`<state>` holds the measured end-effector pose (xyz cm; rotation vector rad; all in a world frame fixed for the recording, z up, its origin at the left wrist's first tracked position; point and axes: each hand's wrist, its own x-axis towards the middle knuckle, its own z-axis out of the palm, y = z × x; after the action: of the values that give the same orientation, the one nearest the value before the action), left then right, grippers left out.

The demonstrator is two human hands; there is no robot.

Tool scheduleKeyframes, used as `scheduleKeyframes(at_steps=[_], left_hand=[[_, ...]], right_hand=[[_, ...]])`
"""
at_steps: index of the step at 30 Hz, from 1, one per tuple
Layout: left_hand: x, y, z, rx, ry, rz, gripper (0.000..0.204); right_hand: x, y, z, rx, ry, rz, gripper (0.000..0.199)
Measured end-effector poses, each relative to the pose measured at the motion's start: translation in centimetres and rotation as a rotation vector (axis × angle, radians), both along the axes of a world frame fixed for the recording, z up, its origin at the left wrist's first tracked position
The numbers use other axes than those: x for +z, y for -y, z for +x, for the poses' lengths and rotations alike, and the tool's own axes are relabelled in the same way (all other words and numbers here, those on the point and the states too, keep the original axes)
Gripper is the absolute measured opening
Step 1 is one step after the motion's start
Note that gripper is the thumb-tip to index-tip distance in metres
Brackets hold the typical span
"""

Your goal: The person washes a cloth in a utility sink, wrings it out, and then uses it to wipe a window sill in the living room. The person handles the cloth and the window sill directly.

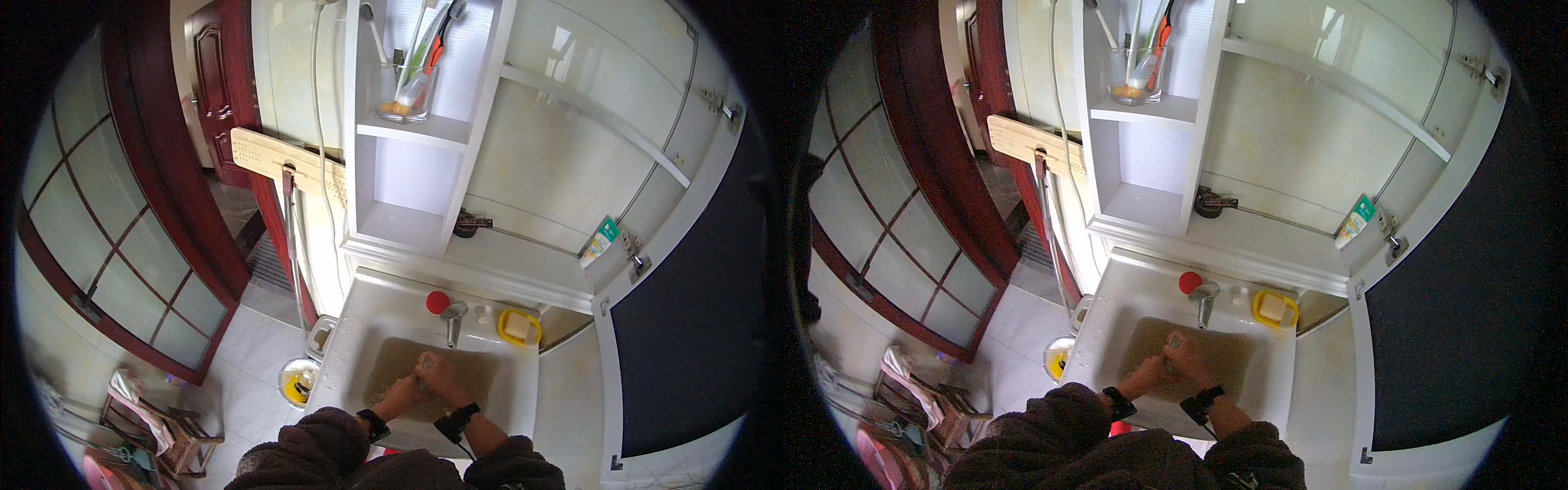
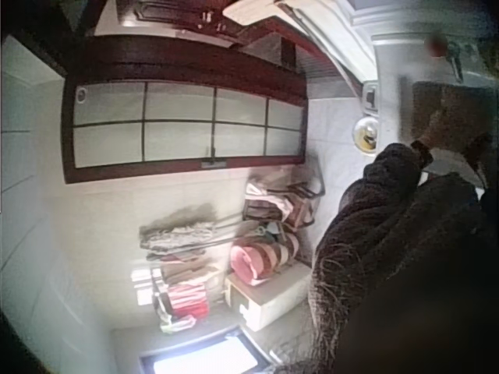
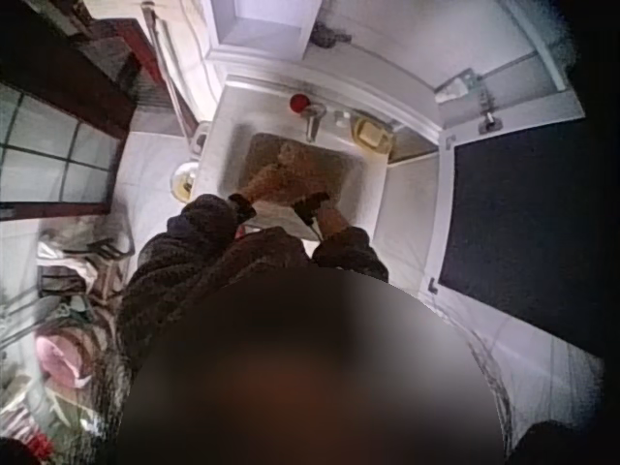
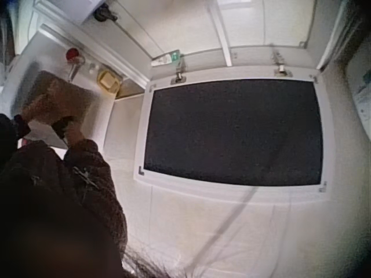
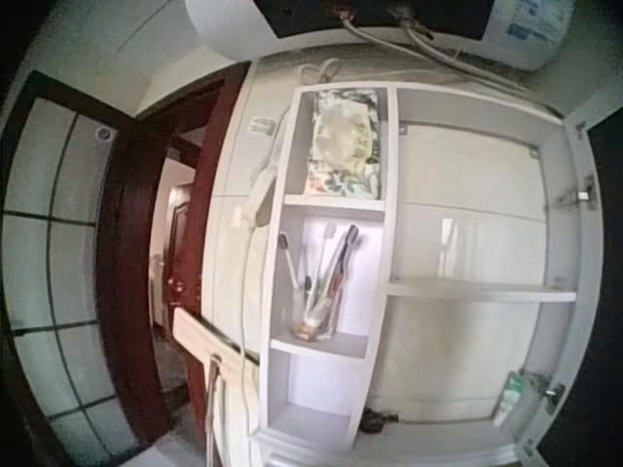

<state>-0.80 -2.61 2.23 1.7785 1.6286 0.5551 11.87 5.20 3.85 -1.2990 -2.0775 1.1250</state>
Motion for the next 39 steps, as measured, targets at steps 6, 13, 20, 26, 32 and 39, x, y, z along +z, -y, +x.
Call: scheduleKeyframes(at_steps=[6, 13, 20, 26, 32, 39], left_hand=[[-0.7, 1.0, 0.7, 0.103, -0.260, 0.203, 0.063], [2.2, -0.1, -2.8, -0.043, 0.638, -0.109, 0.053], [7.8, 1.1, -1.1, -0.357, 2.063, -0.978, 0.047], [12.9, 2.4, 1.2, 0.189, 2.181, -0.563, 0.040], [10.8, 1.2, -1.2, -0.019, 1.838, -0.823, 0.028], [8.6, -0.6, -1.4, -0.010, 1.029, -0.613, 0.033]], right_hand=[[-1.7, 0.5, 0.0, -0.150, 0.019, -0.119, 0.048], [7.3, -1.1, 3.4, 0.144, -0.355, -0.439, 0.048], [14.2, 3.0, 0.0, 0.370, -1.243, -0.735, 0.064], [13.6, 3.2, -2.0, 0.551, -1.632, -0.754, 0.037], [12.7, 2.0, -0.6, 0.213, -1.067, -0.638, 0.028], [12.4, 0.5, -1.4, 0.041, -0.804, -0.665, 0.017]])
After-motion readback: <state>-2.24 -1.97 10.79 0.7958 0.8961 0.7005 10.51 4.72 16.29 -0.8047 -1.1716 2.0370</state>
